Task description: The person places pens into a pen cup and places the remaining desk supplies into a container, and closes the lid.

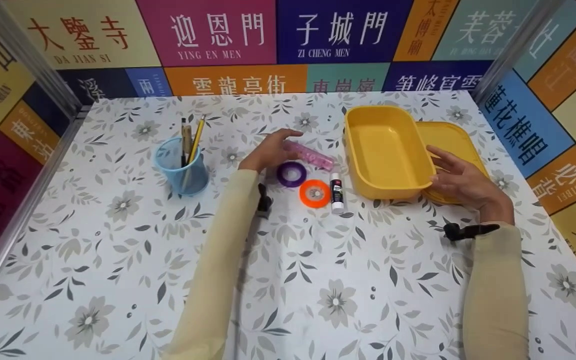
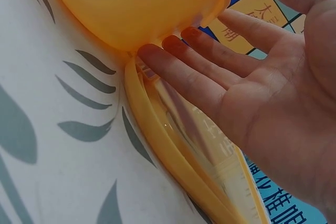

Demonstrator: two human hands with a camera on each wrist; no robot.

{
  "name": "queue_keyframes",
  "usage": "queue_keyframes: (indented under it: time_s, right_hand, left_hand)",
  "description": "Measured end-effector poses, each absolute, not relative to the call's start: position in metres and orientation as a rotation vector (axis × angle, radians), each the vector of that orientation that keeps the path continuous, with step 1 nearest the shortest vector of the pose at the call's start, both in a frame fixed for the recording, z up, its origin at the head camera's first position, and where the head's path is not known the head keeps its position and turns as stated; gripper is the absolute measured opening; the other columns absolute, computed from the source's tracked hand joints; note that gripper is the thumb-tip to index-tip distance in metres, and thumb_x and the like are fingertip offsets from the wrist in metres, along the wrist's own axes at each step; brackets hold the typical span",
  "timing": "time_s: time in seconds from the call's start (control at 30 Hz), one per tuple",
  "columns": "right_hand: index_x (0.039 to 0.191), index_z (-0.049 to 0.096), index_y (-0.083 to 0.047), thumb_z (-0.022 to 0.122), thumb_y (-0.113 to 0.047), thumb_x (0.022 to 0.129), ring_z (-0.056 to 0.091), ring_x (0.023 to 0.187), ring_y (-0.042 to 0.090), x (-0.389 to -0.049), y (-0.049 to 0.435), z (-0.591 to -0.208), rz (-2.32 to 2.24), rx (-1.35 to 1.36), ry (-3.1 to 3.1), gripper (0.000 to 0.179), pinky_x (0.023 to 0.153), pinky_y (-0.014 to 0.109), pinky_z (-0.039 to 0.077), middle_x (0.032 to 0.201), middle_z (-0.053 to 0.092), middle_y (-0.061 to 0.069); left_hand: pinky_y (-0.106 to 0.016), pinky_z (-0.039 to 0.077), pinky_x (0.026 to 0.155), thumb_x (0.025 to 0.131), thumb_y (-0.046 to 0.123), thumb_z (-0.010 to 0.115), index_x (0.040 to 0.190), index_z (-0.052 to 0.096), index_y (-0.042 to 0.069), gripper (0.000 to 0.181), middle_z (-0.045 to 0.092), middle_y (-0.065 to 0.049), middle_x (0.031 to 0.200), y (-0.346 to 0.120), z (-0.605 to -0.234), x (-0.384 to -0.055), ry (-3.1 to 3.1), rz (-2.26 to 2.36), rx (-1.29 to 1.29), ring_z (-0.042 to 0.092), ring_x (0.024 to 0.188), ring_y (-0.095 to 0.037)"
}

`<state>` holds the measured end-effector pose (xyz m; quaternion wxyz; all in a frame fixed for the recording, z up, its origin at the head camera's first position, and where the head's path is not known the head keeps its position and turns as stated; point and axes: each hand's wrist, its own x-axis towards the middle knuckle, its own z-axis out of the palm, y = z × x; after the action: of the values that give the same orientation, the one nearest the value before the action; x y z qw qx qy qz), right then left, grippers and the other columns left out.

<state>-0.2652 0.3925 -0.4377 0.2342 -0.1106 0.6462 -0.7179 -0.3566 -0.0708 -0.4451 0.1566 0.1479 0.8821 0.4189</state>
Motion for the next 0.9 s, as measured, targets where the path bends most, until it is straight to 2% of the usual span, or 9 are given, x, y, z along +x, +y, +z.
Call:
queue_keyframes:
  time_s: [0.17, 0.33, 0.53, 0.73, 0.9]
  right_hand:
    - [0.162, 0.016, -0.018, 0.045, 0.01, 0.1, 0.06, 0.13, 0.015, -0.265, 0.393, -0.438, -1.989, -0.302, 1.732, 0.073, 0.102, 0.03, 0.053, 0.166, 0.028, 0.006]
    - [0.162, 0.017, -0.019, 0.045, 0.01, 0.1, 0.059, 0.131, 0.016, -0.265, 0.393, -0.437, -1.982, -0.301, 1.743, 0.073, 0.103, 0.03, 0.053, 0.167, 0.024, 0.008]
    - [0.161, 0.019, -0.02, 0.048, 0.009, 0.099, 0.061, 0.128, 0.014, -0.265, 0.392, -0.436, -1.964, -0.279, 1.785, 0.074, 0.102, 0.029, 0.053, 0.166, 0.027, 0.005]
    - [0.161, 0.02, -0.02, 0.049, 0.007, 0.1, 0.062, 0.127, 0.013, -0.265, 0.391, -0.436, -1.969, -0.25, 1.779, 0.073, 0.101, 0.029, 0.054, 0.164, 0.032, 0.002]
    - [0.161, 0.02, -0.022, 0.049, 0.006, 0.1, 0.062, 0.127, 0.014, -0.264, 0.392, -0.435, -1.968, -0.237, 1.784, 0.073, 0.101, 0.029, 0.054, 0.165, 0.03, 0.004]
  left_hand:
    - [-0.037, 0.045, 0.113, 0.094, 0.018, 0.069, 0.147, 0.051, 0.019, 0.055, 0.057, -0.007, 0.143, -0.07, -0.448, -0.358, 2.536, 1.202, 0.439, 0.058, 0.12, -0.021]
    - [-0.036, 0.046, 0.112, 0.096, 0.015, 0.066, 0.145, 0.053, 0.018, 0.051, 0.061, -0.006, 0.135, -0.071, -0.451, -0.362, 2.525, 1.204, 0.382, 0.058, 0.116, -0.02]
    - [-0.035, 0.047, 0.11, 0.097, 0.015, 0.065, 0.142, 0.055, 0.016, 0.047, 0.061, -0.007, 0.134, -0.071, -0.454, -0.364, 2.529, 1.204, 0.336, 0.057, 0.113, -0.02]
    - [-0.035, 0.048, 0.109, 0.095, 0.017, 0.069, 0.133, 0.063, 0.014, 0.039, 0.065, -0.006, 0.129, -0.072, -0.456, -0.361, 2.555, 1.222, 0.347, 0.06, 0.114, -0.019]
    - [-0.031, 0.05, 0.105, 0.095, 0.022, 0.07, 0.129, 0.066, 0.015, 0.035, 0.066, -0.005, 0.126, -0.072, -0.45, -0.361, 2.473, 1.292, 0.245, 0.06, 0.11, -0.017]
